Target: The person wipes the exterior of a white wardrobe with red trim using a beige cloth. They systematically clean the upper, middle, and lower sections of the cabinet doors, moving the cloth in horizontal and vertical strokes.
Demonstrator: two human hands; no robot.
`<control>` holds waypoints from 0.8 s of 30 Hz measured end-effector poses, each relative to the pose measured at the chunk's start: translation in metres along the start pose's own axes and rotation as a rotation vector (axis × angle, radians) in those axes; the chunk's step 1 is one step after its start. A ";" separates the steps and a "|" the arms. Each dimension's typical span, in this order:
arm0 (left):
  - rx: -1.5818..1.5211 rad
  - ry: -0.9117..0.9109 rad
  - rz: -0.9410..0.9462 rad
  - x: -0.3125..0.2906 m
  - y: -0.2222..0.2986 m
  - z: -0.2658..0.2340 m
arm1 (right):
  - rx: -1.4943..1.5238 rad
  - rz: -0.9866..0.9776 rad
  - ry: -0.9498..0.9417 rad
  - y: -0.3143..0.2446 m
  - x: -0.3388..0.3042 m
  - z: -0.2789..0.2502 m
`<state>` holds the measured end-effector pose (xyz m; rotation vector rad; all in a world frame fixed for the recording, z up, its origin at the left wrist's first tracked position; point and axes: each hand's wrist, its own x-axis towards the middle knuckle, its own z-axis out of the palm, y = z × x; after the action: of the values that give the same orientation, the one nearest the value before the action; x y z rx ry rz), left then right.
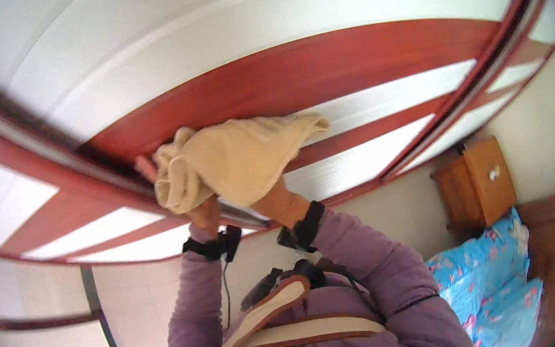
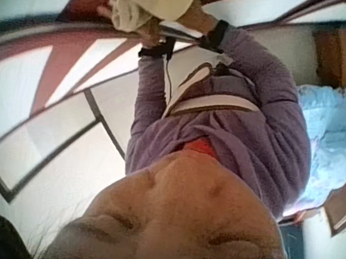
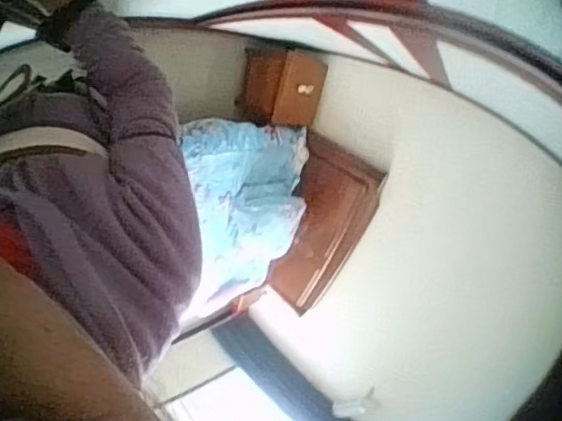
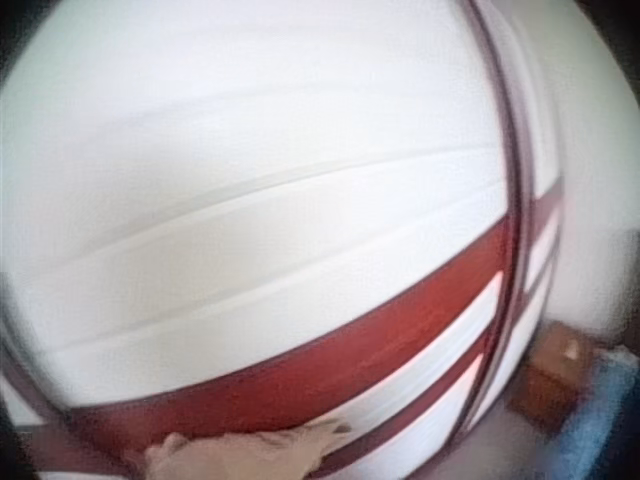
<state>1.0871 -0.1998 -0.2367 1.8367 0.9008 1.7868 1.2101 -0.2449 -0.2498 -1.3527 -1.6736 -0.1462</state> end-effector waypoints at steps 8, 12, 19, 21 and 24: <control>0.044 -0.007 0.148 -0.090 0.056 -0.015 | 0.008 -0.091 0.023 -0.008 0.011 -0.034; 0.028 0.015 -0.104 -0.083 0.074 0.038 | -0.114 -0.251 -0.162 0.004 0.009 -0.070; 0.322 0.232 -0.098 -0.051 0.077 0.090 | 0.143 -0.102 -0.304 0.082 -0.037 -0.192; 0.438 0.282 -0.055 -0.046 0.071 0.102 | 0.003 -0.031 -0.210 0.130 -0.062 -0.248; 0.511 0.395 -0.120 -0.044 0.053 0.121 | -0.166 0.073 0.059 0.208 -0.110 -0.327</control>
<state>1.2160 -0.2509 -0.2416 1.6709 1.7117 2.0084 1.5623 -0.4397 -0.2412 -1.5166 -1.5882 -0.2851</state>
